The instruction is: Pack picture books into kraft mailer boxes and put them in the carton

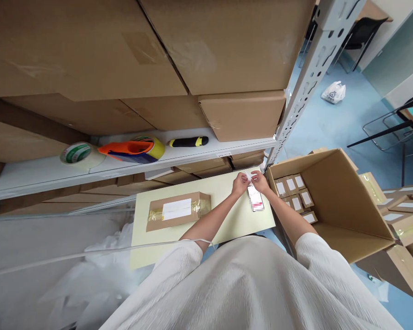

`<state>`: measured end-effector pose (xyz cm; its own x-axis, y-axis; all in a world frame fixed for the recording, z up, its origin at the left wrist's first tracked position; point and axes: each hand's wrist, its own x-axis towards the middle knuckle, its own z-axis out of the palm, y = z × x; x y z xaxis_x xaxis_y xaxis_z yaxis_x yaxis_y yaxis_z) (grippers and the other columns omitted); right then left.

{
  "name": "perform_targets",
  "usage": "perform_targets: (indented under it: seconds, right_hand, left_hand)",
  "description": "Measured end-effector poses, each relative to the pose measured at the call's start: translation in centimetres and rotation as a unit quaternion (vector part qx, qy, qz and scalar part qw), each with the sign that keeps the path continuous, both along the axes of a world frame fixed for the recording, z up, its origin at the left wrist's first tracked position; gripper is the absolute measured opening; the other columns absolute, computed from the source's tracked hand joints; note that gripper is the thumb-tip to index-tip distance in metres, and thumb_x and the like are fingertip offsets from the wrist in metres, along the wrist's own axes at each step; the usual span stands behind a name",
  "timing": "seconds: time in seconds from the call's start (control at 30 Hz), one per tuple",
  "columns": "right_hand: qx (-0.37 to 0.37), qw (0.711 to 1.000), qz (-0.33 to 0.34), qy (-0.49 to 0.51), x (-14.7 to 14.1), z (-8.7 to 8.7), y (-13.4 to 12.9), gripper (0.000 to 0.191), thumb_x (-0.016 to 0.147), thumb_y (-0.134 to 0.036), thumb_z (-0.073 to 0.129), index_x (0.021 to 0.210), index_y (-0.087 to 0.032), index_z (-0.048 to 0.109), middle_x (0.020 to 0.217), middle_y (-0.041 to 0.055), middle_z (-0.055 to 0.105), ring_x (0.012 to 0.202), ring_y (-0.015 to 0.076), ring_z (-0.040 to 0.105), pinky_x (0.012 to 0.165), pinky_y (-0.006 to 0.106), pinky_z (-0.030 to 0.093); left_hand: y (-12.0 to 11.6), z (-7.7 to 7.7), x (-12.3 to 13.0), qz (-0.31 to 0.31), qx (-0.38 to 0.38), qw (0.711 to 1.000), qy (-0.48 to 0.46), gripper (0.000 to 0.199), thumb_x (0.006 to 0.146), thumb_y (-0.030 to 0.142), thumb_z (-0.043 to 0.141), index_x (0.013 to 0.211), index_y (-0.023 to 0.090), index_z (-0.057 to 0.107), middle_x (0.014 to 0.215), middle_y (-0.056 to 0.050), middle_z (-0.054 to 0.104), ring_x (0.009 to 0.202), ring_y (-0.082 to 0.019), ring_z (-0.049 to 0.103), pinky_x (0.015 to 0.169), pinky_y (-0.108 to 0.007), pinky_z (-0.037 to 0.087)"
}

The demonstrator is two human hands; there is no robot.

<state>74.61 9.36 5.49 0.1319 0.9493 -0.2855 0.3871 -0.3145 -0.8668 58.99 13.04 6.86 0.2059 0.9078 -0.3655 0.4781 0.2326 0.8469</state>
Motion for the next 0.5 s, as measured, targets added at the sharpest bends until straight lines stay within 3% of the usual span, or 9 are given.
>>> perform_targets:
  seconds: [0.33,0.5]
  right_hand:
    - [-0.031,0.998,-0.029,0.056,-0.37,0.48,0.34,0.04,0.076,-0.032,0.058,0.116,-0.027,0.056,0.093,-0.0021,0.069,0.069,0.0153,0.062,0.061,0.026,0.049]
    - [-0.031,0.998,-0.032,0.051,-0.2,0.72,0.42,0.041,0.076,-0.031,0.059,0.117,-0.026,0.057,0.091,-0.0012,0.07,0.07,0.0164,0.064,0.063,0.027,0.051]
  left_hand:
    - [0.34,0.21,-0.34,0.006,-0.014,1.0,0.002,0.032,0.085,0.004,0.068,0.109,0.024,0.063,0.097,-0.001,0.075,0.088,-0.017,0.073,0.084,-0.03,0.059]
    - [0.45,0.24,-0.31,0.011,-0.023,1.0,-0.01,0.032,0.084,0.01,0.076,0.109,0.024,0.064,0.094,-0.001,0.075,0.087,-0.017,0.074,0.084,-0.031,0.06]
